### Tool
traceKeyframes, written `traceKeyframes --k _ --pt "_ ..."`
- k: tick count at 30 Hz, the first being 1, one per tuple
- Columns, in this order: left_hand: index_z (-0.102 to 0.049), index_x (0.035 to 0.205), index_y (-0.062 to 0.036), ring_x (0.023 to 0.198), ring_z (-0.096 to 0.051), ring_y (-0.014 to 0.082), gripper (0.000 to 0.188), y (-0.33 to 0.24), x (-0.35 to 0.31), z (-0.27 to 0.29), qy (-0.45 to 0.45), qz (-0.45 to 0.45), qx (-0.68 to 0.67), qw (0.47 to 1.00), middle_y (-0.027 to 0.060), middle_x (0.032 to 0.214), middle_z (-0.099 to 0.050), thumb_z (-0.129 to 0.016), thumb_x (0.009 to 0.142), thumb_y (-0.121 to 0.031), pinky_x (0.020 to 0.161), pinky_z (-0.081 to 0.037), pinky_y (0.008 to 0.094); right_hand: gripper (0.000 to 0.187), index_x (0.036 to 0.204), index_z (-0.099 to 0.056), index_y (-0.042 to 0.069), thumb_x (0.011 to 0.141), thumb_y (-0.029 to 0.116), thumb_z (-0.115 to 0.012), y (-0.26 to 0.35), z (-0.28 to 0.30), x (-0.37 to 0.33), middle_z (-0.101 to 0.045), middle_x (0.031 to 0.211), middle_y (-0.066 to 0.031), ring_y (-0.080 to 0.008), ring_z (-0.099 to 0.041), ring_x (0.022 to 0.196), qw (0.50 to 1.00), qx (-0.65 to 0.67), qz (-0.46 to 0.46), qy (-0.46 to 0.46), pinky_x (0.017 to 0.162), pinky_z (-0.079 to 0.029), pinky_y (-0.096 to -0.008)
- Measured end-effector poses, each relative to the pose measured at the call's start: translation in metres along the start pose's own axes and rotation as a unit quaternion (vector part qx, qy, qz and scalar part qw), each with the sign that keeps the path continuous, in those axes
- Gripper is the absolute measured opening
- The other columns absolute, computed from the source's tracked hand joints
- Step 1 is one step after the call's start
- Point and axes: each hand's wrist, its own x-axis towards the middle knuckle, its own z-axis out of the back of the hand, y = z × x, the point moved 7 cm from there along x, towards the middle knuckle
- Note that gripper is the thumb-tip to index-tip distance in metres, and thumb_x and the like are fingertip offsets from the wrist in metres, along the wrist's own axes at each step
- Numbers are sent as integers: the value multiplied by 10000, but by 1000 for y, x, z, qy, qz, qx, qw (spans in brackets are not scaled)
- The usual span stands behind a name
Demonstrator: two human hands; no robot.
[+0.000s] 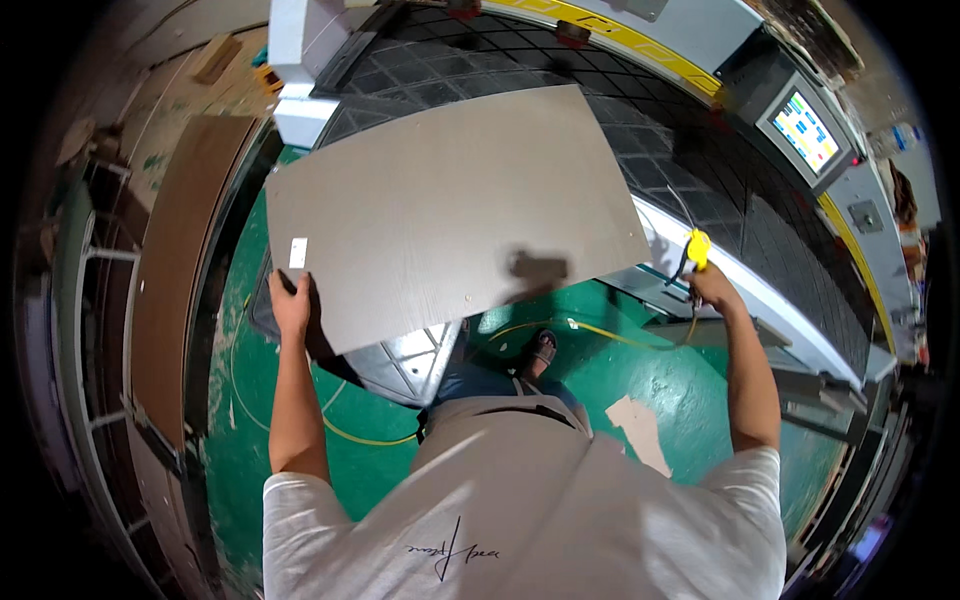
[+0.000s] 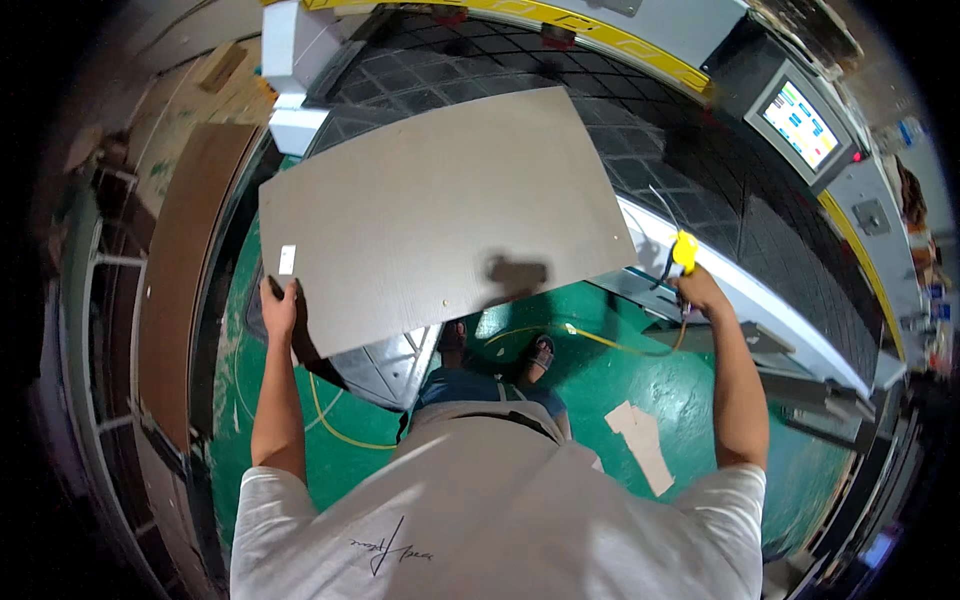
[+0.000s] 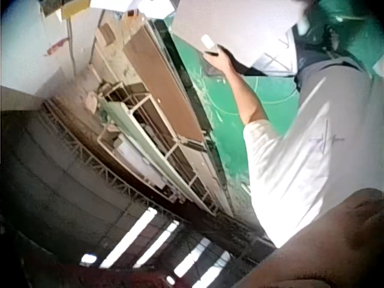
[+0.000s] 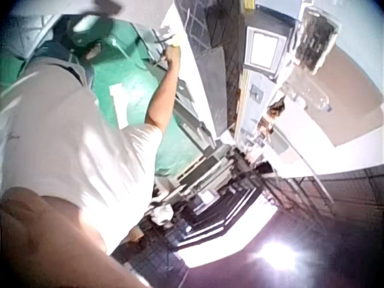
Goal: The person pours liquid from a plastic bottle onto a rectangular wooden board and wipes it with a brown cloth. They then use a yellow handheld tool to sand or treat the board's surface and edges repeatedly. Finally, the person hands the board to another person.
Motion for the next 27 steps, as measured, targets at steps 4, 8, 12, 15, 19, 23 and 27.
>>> traceKeyframes --k 4,8,12,15,19,23,27 --pt "-581 1287 57 1182 -572 456 607 -78 -87 16 -50 -50 10 997 270 1279 -594 -777 835 -298 1050 -449 492 409 1360 -495 35 994 153 -634 27 1 -98 -653 1227 -190 -252 -730 706 946 235 -25 220 503 -567 -327" --pt "-571 1351 36 1330 -508 450 607 -148 -168 -16 -15 -80 52 995 273 1441 -544 -748 873 -294 1131 -396 497 562 1494 -456 113 1051 447 -539 34 -66 -154 -641 1313 -183 -126 -537 503 802 546 -10 243 388 -413 -211" --pt "-605 1331 14 1346 -510 430 523 -232 -214 -42 -10 -128 54 990 249 1450 -551 -724 904 -264 1153 -371 508 640 1468 -510 161 1049 638 -426 85 -133 -209 -697 1167 -139 -67 -361 416 619 687 -39 378 354 -271 -200" --pt "-616 1334 -24 1391 -483 394 484 -246 -224 -62 -8 -114 48 992 215 1478 -539 -698 927 -274 1181 -330 521 648 1240 -609 149 1056 693 -309 97 -165 -210 -652 853 -48 -82 -337 391 774 419 4 475 340 -238 -247" --pt "-627 1336 -60 1447 -430 358 430 -248 -222 -85 -8 -83 63 995 182 1516 -514 -647 965 -277 1206 -272 553 510 1207 -604 29 1103 476 -382 145 -154 -210 -618 755 -89 -161 -565 545 909 103 205 348 520 -429 -353" --pt "-613 1355 -73 1480 -387 350 432 -247 -221 -93 -19 -85 91 992 168 1532 -499 -604 985 -295 1229 -229 576 559 1304 -572 -6 1096 483 -399 165 -158 -194 -679 865 -206 -307 -705 744 912 21 298 282 718 -524 -441" --pt "-603 1368 -71 1487 -377 356 432 -228 -208 -87 -30 -62 79 995 174 1549 -484 -586 995 -287 1232 -227 571 559 1279 -610 11 1093 498 -407 181 -155 -192 -647 805 -117 -230 -641 657 919 18 264 293 665 -515 -392"
